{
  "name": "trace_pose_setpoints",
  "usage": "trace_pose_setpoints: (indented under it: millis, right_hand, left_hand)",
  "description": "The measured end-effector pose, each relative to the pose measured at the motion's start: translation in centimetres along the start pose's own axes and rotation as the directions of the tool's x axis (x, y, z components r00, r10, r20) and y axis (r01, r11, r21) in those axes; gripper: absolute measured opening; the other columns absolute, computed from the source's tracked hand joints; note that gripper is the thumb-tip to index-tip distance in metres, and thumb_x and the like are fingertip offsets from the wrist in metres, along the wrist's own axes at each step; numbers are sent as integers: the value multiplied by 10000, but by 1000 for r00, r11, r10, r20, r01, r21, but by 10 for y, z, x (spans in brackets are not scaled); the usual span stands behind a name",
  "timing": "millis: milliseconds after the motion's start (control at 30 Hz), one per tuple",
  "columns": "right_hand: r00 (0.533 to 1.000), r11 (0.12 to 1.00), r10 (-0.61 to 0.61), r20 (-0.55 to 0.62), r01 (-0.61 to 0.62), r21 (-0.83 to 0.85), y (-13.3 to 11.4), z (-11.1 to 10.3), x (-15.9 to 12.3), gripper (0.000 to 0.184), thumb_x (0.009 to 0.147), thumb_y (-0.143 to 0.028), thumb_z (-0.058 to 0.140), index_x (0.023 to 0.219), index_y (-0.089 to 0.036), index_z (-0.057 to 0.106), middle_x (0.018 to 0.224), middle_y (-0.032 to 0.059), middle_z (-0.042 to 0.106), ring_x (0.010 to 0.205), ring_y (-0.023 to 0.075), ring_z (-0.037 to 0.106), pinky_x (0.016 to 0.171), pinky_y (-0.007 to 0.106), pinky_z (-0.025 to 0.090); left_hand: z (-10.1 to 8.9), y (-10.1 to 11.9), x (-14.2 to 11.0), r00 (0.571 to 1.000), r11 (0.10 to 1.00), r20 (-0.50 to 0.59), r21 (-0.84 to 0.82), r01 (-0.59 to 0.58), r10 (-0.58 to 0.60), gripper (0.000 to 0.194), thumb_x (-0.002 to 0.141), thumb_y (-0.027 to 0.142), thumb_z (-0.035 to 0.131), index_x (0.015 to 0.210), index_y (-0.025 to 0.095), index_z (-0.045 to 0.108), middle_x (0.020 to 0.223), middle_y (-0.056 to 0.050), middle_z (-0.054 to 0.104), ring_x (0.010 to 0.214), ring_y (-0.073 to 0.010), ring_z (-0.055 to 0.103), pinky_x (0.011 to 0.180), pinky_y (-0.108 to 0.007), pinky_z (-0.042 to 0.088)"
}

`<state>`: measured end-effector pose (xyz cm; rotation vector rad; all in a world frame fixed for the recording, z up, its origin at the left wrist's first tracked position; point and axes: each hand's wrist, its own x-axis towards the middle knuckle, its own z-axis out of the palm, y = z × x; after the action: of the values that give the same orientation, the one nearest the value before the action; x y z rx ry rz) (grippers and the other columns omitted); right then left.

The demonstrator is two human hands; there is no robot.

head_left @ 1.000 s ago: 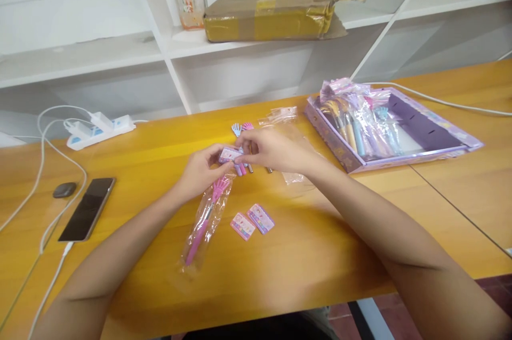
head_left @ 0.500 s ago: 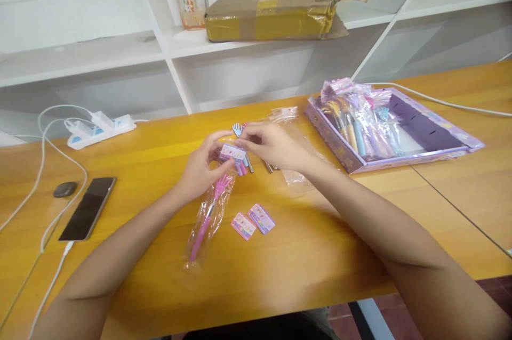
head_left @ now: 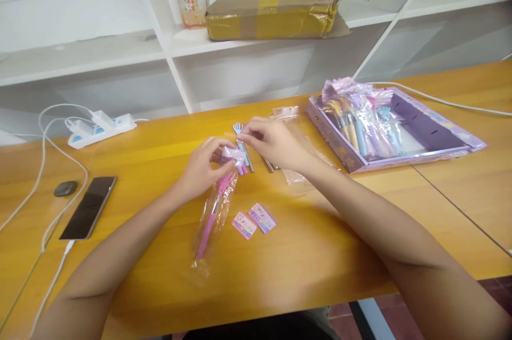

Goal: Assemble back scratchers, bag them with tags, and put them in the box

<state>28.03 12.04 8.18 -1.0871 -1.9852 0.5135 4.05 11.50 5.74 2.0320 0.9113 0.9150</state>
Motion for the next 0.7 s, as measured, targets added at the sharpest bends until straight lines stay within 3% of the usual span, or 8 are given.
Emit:
trace_pose_setpoints:
  millis: [167, 333, 467, 700]
  right_hand:
    - [998, 989, 64, 29, -67, 128, 2, -2, 1, 530, 1142, -562, 431, 865, -196, 696, 773, -5, 614, 735, 148, 548, 748, 304, 399]
    - [977, 988, 81, 196, -105, 115, 0, -1, -1, 352, 1065, -481, 627, 865, -195, 678, 788, -5, 661, 721, 139, 561, 693, 293, 392]
    - [925, 984, 111, 363, -154, 90, -4, 3, -3, 261, 1035, -377, 662, 856, -187, 667, 696, -27, 662, 574, 103, 517, 587, 270, 347]
    - [919, 988, 94, 383, -134, 77, -6, 3, -2, 287, 1042, -365, 650, 825, -178, 645, 687, -17, 681, 581, 94, 527, 597, 265, 360]
  left_hand:
    - [2, 0, 0, 997, 994, -70, -104, 18, -25, 636, 919, 231, 805, 1501, 343, 574, 1094, -39, 717, 988, -215, 714, 880, -360, 584]
    - [4, -4, -1, 996, 989, -78, -139, 39, -50, 787, 909, 226, 813, 1606, 311, 457, 1085, -44, 708, 983, -207, 718, 928, -373, 580]
    - [4, -6, -1, 997, 986, -52, -160, 52, -61, 687, 904, 248, 822, 1518, 269, 513, 1130, -58, 723, 998, -202, 726, 934, -363, 581]
    - [2, -4, 1, 994, 978, -80, -201, 56, -74, 287, 1007, 326, 719, 1267, 228, 648, 1015, -43, 711, 971, -194, 702, 867, -325, 563]
